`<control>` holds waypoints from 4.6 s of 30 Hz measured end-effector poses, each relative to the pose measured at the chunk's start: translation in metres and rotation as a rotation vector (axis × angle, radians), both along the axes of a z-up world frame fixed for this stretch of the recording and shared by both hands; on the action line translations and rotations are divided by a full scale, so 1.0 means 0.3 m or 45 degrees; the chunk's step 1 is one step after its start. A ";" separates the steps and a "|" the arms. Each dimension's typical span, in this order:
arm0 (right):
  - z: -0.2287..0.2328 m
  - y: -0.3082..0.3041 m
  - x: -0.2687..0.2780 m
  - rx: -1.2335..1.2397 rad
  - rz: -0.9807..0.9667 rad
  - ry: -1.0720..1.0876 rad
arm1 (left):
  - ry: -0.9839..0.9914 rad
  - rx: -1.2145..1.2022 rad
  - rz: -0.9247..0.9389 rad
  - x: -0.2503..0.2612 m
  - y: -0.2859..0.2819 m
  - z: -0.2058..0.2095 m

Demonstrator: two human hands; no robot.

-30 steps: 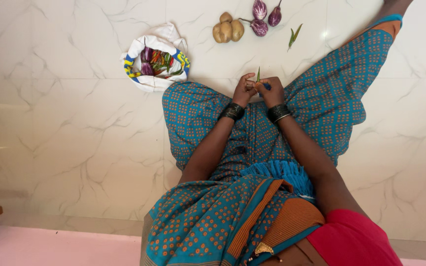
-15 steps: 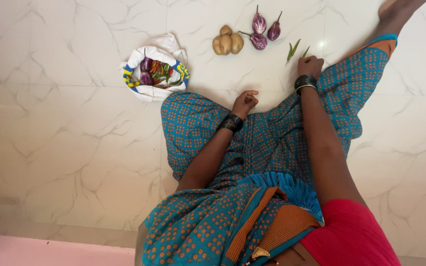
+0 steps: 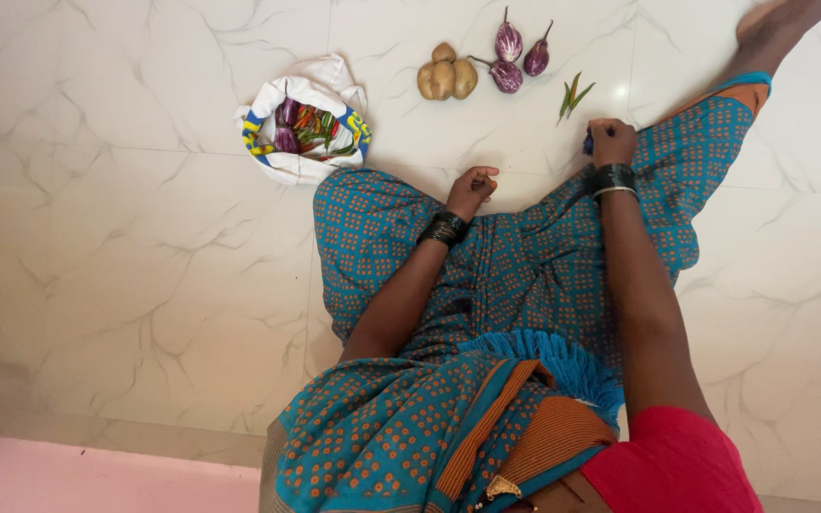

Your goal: The person sits on the floor and uses a small knife to peel green chilies and purple eggplants. They remove the stems and skins, placing the peeled vegetables on the floor next to a cloth bag containing other produce.

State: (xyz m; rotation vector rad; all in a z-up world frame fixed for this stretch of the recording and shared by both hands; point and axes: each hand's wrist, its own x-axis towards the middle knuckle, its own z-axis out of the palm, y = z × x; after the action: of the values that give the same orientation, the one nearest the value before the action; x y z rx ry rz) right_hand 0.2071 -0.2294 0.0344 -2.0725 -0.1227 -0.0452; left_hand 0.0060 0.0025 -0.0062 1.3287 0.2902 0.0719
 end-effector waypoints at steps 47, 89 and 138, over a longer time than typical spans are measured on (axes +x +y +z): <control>0.036 -0.068 -0.273 -0.013 0.129 -0.186 | 0.998 1.627 0.983 -0.017 0.921 0.230; 0.249 0.230 -0.578 -0.099 0.505 -0.684 | 0.109 -0.320 0.023 -0.035 -0.067 0.004; 0.212 0.216 -0.572 -0.057 0.554 -0.559 | -0.009 0.028 -0.071 -0.027 -0.056 -0.010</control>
State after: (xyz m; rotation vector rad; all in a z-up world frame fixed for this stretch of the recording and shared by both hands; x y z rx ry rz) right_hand 0.0354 -0.1646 0.0981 -2.0084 -0.8444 -0.2306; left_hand -0.0023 -0.0143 -0.0093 1.3576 0.2472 0.0331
